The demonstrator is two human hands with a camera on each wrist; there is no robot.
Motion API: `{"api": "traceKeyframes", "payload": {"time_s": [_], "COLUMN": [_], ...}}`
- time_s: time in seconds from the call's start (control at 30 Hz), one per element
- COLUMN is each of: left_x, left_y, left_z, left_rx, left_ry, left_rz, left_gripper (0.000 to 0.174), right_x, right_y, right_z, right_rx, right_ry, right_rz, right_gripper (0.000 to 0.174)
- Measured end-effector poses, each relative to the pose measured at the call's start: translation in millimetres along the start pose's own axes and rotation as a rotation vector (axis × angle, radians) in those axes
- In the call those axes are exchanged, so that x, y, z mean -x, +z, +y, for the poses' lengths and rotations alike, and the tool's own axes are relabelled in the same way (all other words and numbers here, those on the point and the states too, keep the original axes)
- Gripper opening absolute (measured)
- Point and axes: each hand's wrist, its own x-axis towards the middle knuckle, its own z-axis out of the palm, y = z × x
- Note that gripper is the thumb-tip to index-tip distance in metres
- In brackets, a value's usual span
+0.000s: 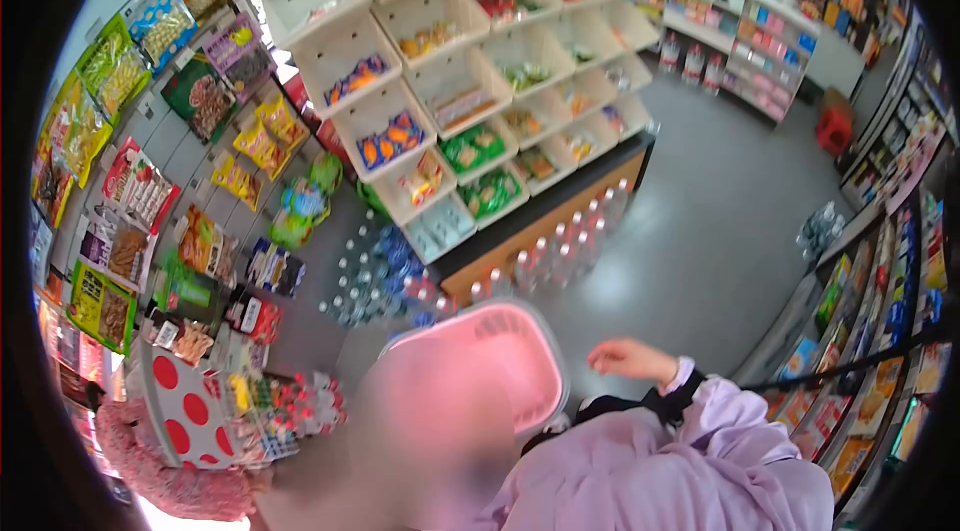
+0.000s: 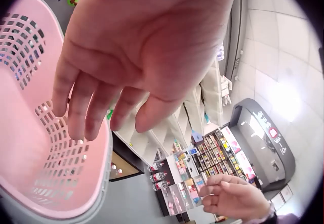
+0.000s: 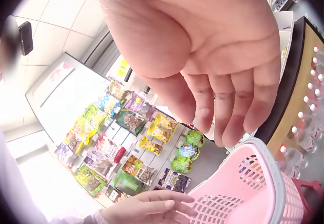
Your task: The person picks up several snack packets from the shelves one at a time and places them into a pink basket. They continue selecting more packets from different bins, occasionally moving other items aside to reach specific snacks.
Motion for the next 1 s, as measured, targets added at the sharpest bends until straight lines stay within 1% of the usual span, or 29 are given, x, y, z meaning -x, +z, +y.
{"api": "traceKeyframes", "payload": {"time_s": [0.03,0.1,0.2,0.33,0.43,0.53,0.57,0.6,0.67,0.73,0.77,0.9,1.0], "left_x": [3.7,2.2,-8.3,-49.9,-92.4,-140.4,-153.2,-171.5,-199.0,-222.2,-232.6,-258.5,-264.7], "left_y": [-3.3,-4.8,-7.8,5.4,24.7,51.8,59.3,63.3,75.1,75.0,72.9,66.2,52.5], "left_z": [9.5,-2.9,17.8,30.7,62.8,92.5,104.6,123.1,150.3,176.9,187.1,197.8,206.5], "left_rx": [-0.025,0.080,0.021,0.073,0.012,0.075,0.063,0.056,0.169,0.107,0.072,0.031,-0.003], "left_ry": [-0.043,-0.095,-0.146,-0.178,-0.189,-0.120,-0.144,-0.160,-0.073,-0.074,-0.068,-0.077,-0.115], "left_rz": [0.023,0.032,0.106,0.180,0.212,0.261,0.218,0.179,0.204,0.192,0.181,0.181,0.241], "left_gripper": [0.032,0.031,0.031,0.030,0.033,0.032,0.032,0.032,0.032,0.034,0.036,0.036,0.035], "right_x": [-4.2,-18.7,-41.6,-69.8,-87.0,-103.9,-106.2,-107.1,-106.2,-112.6,-116.1,-129.2,-153.7], "right_y": [-7.3,-17.9,-41.0,-83.8,-129.7,-189.4,-209.7,-231.8,-270.2,-306.3,-321.1,-358.3,-369.2], "right_z": [-6.7,-16.4,-5.3,9.5,26.6,50.9,56.3,51.2,52.2,58.6,58.5,54.6,53.8], "right_rx": [0.032,0.068,-0.072,0.029,-0.025,0.211,0.034,0.028,-0.028,-0.133,-0.127,-0.121,-0.128], "right_ry": [-0.008,-0.030,0.011,0.015,0.067,-0.172,-0.074,-0.072,-0.046,-0.004,-0.010,-0.020,-0.038], "right_rz": [-0.016,-0.063,-0.098,-0.157,-0.264,-0.220,-0.231,-0.201,-0.148,-0.083,-0.074,-0.051,-0.076], "right_gripper": [0.025,0.026,0.026,0.026,0.024,0.023,0.022,0.021,0.020,0.019,0.018,0.017,0.017]}}
